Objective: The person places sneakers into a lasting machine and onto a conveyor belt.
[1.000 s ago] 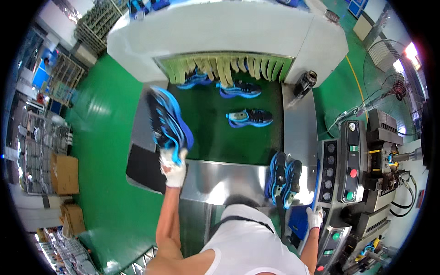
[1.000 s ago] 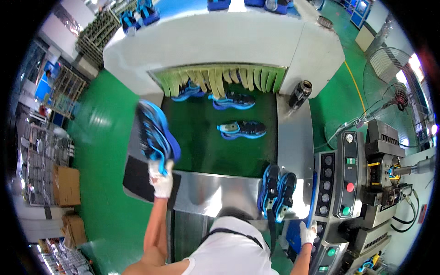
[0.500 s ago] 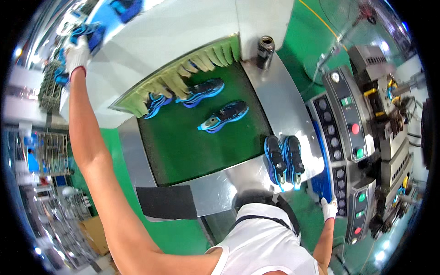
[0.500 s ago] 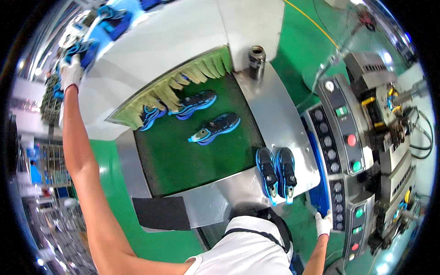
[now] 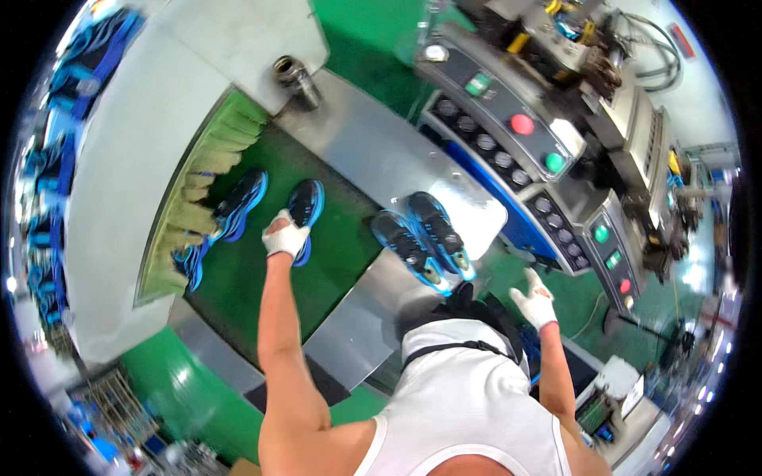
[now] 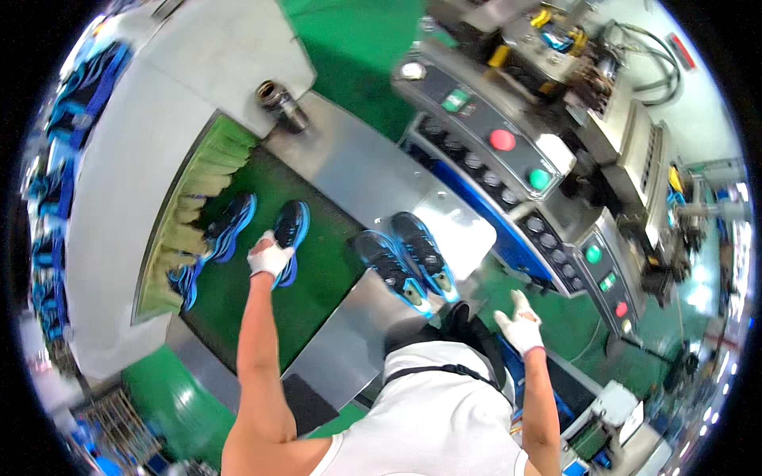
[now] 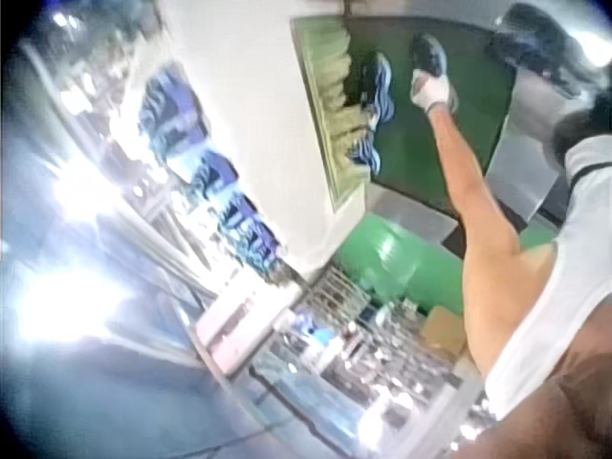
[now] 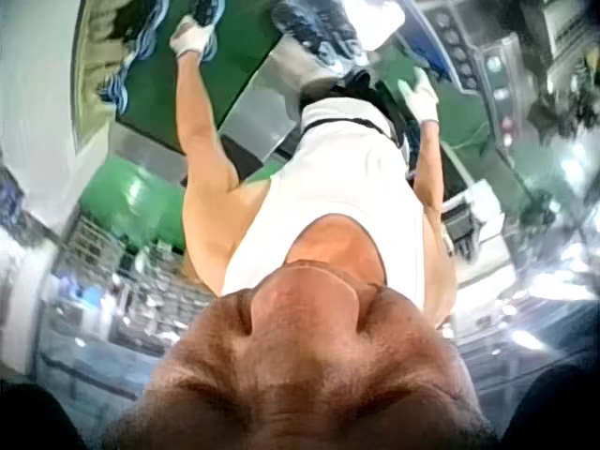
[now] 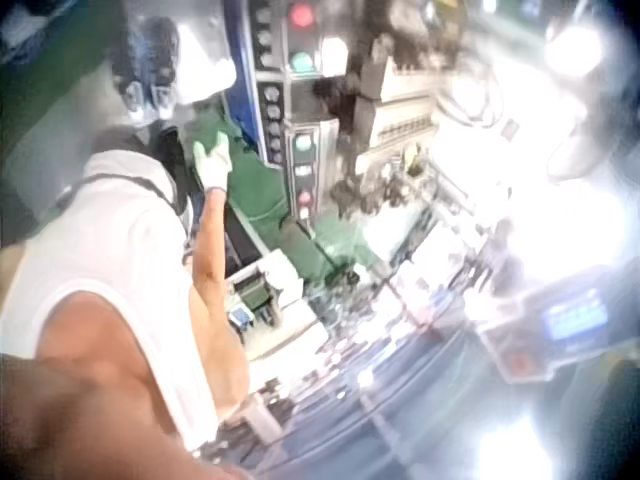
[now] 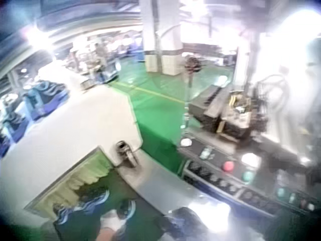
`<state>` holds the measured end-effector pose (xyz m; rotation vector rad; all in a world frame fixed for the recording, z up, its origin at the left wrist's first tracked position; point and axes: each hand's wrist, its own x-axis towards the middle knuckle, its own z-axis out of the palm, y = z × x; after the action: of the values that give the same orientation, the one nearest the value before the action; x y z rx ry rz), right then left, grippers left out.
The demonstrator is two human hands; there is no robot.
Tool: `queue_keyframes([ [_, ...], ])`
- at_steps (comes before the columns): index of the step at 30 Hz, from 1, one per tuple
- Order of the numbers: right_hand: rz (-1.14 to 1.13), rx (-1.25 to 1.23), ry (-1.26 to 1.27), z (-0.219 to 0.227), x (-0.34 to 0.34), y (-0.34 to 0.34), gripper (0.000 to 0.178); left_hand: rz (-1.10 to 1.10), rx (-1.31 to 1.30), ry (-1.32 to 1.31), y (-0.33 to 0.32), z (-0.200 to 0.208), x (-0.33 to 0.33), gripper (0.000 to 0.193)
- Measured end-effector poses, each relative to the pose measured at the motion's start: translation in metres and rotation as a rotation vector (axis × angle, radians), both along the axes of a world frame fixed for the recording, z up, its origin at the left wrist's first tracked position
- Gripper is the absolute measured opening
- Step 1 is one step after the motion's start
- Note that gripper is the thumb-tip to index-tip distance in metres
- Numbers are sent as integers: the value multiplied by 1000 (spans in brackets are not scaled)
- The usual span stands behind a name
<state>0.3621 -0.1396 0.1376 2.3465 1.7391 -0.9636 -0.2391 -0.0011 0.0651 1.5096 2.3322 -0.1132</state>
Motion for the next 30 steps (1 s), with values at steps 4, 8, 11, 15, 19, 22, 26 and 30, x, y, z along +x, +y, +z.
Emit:
queue_keyframes([
  [4, -66, 60, 176, -11, -1, 8, 76, 172, 9, -188, -3, 48, 54, 59],
  [8, -261, 154, 483, 14, -21, 45, 70, 338, 320, -526, -28, 112, 131, 59],
  [11, -150, 140, 693, 60, -46, 97, 66, 312, 639, -1001, -45, 158, 187, 60],
  [15, -313, -503, 1891, 67, -61, 142, 58, 333, 561, -1509, -22, 172, 274, 66],
  [19, -277, -407, 1980, 37, -6, 163, 73, -632, 510, -1029, 48, 205, 352, 49],
  [22, -110, -172, 1870, 119, 58, 186, 101, -614, 672, -951, 87, 239, 391, 41],
  [26, -311, -81, 2123, 118, 132, 190, 115, -573, 664, -976, 212, 268, 463, 43],
  [30, -521, 191, 2238, 148, 170, 196, 106, -991, 720, -435, 363, 231, 512, 42],
])
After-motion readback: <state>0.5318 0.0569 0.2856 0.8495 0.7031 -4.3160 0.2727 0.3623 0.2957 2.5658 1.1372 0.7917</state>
